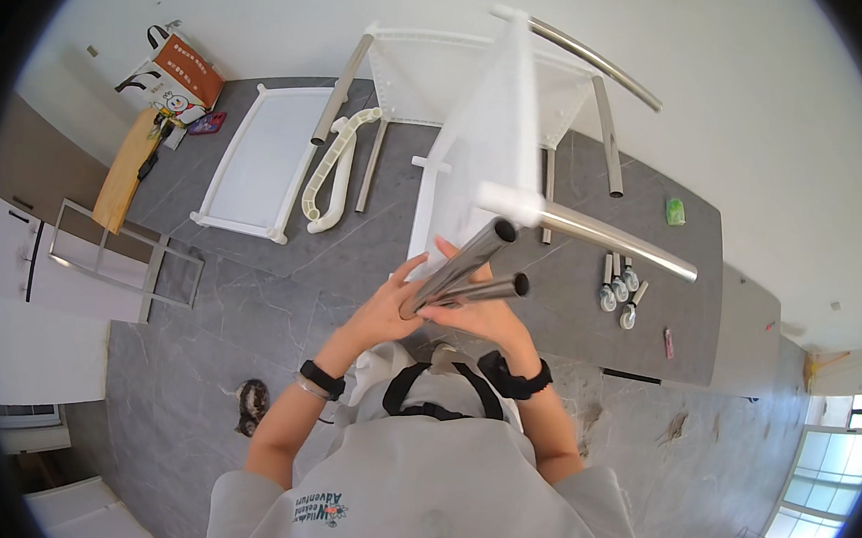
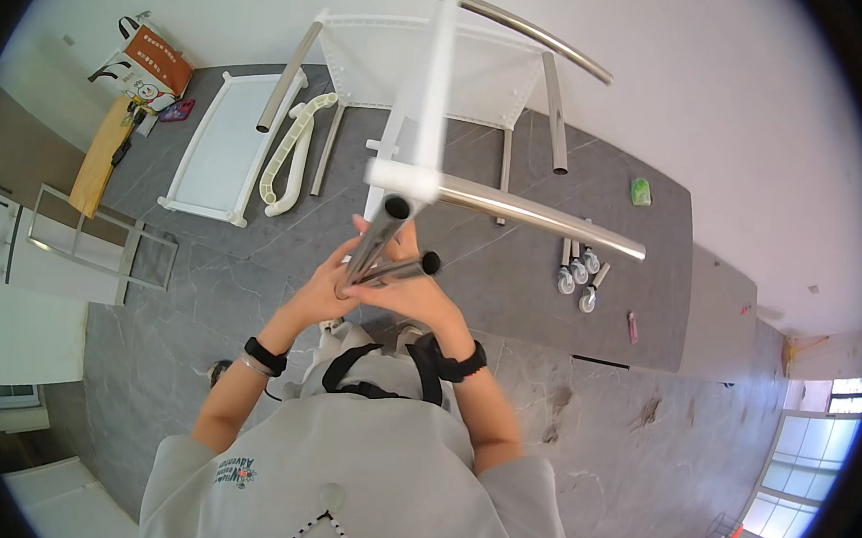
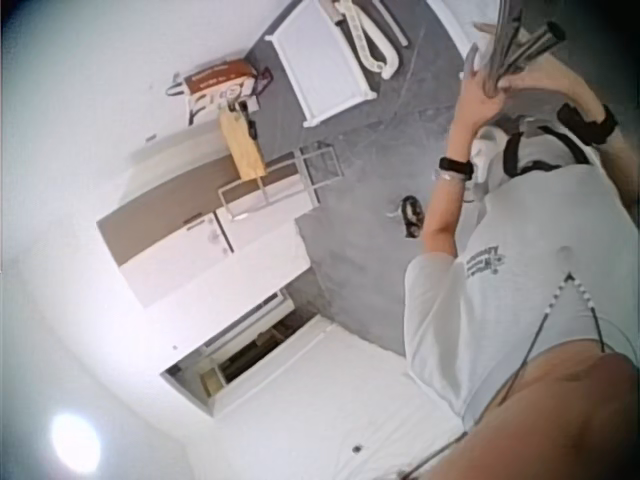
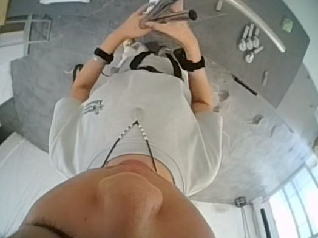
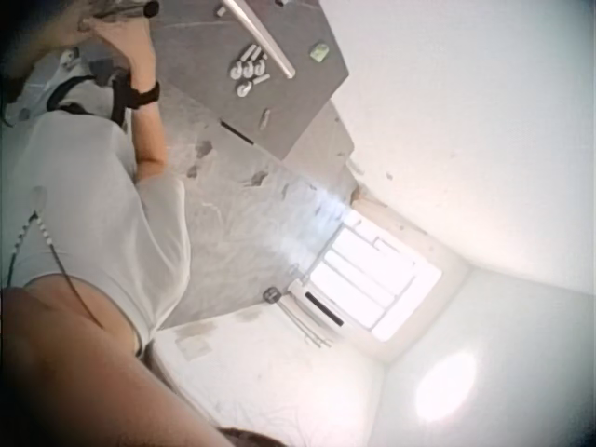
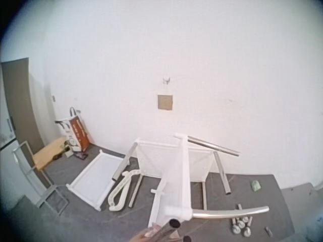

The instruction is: Assembling a white plastic and metal rolling storage cart.

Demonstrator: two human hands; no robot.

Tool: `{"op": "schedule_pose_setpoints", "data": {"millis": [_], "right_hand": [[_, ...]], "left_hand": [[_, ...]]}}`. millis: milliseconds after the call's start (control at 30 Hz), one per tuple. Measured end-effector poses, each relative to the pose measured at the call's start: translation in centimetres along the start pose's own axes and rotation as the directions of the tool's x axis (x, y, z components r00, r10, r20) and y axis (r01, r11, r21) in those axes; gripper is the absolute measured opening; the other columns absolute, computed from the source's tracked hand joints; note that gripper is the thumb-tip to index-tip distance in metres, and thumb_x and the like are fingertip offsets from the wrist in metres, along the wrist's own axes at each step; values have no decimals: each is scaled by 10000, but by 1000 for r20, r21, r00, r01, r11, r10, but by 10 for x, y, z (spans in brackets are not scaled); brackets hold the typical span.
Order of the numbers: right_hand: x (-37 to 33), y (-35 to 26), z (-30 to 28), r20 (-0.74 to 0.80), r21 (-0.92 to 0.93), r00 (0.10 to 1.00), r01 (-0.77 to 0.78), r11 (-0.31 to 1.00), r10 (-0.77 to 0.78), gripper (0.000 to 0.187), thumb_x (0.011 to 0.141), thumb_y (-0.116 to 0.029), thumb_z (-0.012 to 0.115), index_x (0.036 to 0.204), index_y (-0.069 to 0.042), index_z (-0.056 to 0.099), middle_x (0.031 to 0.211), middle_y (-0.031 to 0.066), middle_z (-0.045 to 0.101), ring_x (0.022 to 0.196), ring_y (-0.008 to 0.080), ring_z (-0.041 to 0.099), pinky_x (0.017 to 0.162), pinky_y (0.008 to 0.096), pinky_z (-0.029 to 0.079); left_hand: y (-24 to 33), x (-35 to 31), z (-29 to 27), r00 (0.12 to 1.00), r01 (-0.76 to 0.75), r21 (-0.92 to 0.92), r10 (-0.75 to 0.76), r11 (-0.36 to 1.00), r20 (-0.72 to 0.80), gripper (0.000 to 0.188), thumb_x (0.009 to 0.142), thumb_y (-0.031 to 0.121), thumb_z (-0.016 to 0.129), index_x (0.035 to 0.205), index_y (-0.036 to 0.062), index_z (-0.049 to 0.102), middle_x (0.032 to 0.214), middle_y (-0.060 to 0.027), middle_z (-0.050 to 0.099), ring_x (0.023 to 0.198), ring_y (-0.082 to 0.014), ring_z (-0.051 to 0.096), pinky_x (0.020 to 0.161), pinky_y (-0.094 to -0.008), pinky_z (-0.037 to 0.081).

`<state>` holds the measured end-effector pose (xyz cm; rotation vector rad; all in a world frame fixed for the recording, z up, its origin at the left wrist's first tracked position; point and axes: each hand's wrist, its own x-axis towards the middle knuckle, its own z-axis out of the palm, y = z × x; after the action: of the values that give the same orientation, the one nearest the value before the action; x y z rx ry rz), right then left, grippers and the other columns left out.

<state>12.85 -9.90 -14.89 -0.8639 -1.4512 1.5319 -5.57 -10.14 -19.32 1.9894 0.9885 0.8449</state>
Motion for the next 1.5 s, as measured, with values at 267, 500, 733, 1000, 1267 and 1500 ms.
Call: {"op": "schedule_pose_setpoints", "data": {"millis": [267, 500, 733, 1000, 1267, 1500], "right_hand": [[6, 2, -11, -54, -414, 976, 170, 894, -210, 407, 645, -177, 778, 969, 4, 613, 1276, 160, 226, 992, 229, 525, 732, 297, 525], [13, -13, 1, 36, 24, 999, -19, 1000, 18, 309, 676, -102, 716, 940, 3, 593, 1334, 157, 230, 1160, 269, 430, 874, 358, 447], [38, 5, -12, 190, -301, 918, 392, 869, -349, 389, 651, -67, 666, 1030, -42, 582, 1432, 204, 219, 1301, 330, 290, 947, 382, 373], [48, 8, 5, 198, -202, 932, 342, 918, -303, 287, 672, -61, 657, 944, -31, 572, 1375, 153, 296, 1242, 306, 355, 950, 365, 359], [32, 56, -31, -97, -423, 995, -11, 906, -34, 362, 711, -153, 654, 1009, -14, 502, 907, 175, 578, 780, 299, 582, 683, 346, 453], [55, 160, -125, -479, -524, 817, -560, 641, 322, 504, 721, -402, 640, 985, 20, 562, 860, 232, 625, 857, 361, 616, 744, 412, 466]], "left_hand": [[-2, 12, 19, 998, -54, 134, 56, 990, -13, 420, 677, 53, 580, 1095, 90, 591, 1343, -171, 358, 1102, -335, 501, 852, -401, 470], [5, 7, 21, 987, 65, -21, -67, 998, -143, 514, 715, 131, 627, 1209, 80, 496, 1123, -186, 545, 1038, -322, 539, 873, -406, 448], [-1, -7, -12, 944, 271, 74, -250, 960, -214, 751, 741, 183, 659, 1333, 38, 221, 1074, -171, 555, 816, -307, 597, 799, -382, 458], [-7, 22, -26, 922, 215, 217, -124, 952, -367, 323, 833, 93, 567, 1123, 2, 460, 1083, -202, 554, 811, -309, 601, 764, -386, 467], [-11, 23, -35, 914, 226, -73, -237, 971, -330, 303, 873, 76, 528, 1151, -9, 445, 1031, -191, 578, 948, -291, 589, 766, -354, 480], [-17, 21, -37, 907, 241, -84, -255, 967, -335, 308, 877, 79, 522, 1159, -14, 442, 1008, -169, 576, 922, -269, 580, 773, -340, 467]]}}
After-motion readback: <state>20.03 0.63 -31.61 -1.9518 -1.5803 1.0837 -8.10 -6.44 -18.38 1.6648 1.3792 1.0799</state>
